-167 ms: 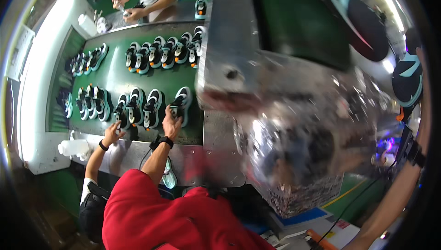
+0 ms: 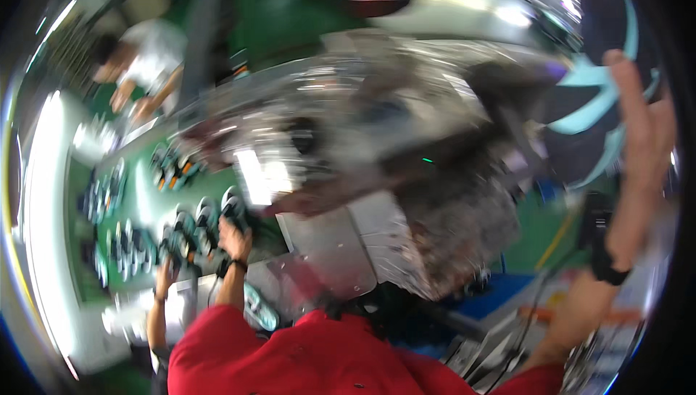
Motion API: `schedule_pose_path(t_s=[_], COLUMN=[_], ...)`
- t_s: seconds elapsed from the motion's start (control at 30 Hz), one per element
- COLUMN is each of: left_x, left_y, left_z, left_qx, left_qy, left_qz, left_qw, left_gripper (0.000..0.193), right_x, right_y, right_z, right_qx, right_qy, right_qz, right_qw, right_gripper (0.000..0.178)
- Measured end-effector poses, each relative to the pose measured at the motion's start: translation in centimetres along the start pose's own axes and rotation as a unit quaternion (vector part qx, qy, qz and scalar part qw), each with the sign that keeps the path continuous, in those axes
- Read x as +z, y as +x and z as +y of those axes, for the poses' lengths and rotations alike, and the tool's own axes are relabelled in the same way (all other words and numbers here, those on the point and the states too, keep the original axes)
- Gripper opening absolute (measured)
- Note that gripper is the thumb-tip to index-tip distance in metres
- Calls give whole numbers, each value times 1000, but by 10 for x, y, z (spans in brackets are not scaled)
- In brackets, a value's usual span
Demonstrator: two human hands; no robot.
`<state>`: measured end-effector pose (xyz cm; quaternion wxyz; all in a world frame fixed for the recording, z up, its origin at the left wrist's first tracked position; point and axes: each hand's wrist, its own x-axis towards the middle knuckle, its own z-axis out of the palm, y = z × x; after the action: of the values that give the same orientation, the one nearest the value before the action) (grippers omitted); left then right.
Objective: Operating machinery to press and assemble shoe soles and uppers.
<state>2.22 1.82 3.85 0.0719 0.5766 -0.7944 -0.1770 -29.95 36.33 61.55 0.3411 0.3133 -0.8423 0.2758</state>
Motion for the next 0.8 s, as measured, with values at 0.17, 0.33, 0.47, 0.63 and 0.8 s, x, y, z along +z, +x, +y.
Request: schedule_pose_path(t_s=[0.17, 0.33, 0.47, 0.63, 0.8], left_x=[-83, -206, -215, -173, -155], left_y=[-125, -336, -473, -607, -765], left_z=[148, 289, 326, 314, 271], left_qx=[355, 450, 508, 388, 514], left_qy=[-361, -508, -405, -275, -109], left_qz=[-375, -619, -663, -847, -830], left_qw=[777, 395, 372, 238, 187], left_gripper=[84, 113, 110, 67, 64], right_x=[-75, -165, -223, -336, -359], right_y=[-181, -299, -380, -543, -684], right_z=[-24, -11, 3, -2, -3], right_qx=[77, 139, 281, 434, 590], right_qy=[145, -97, -178, -208, 177], right_qz=[133, 98, 129, 235, 560], right_qw=[978, 981, 934, 844, 555], right_gripper=[106, 105, 97, 84, 60])
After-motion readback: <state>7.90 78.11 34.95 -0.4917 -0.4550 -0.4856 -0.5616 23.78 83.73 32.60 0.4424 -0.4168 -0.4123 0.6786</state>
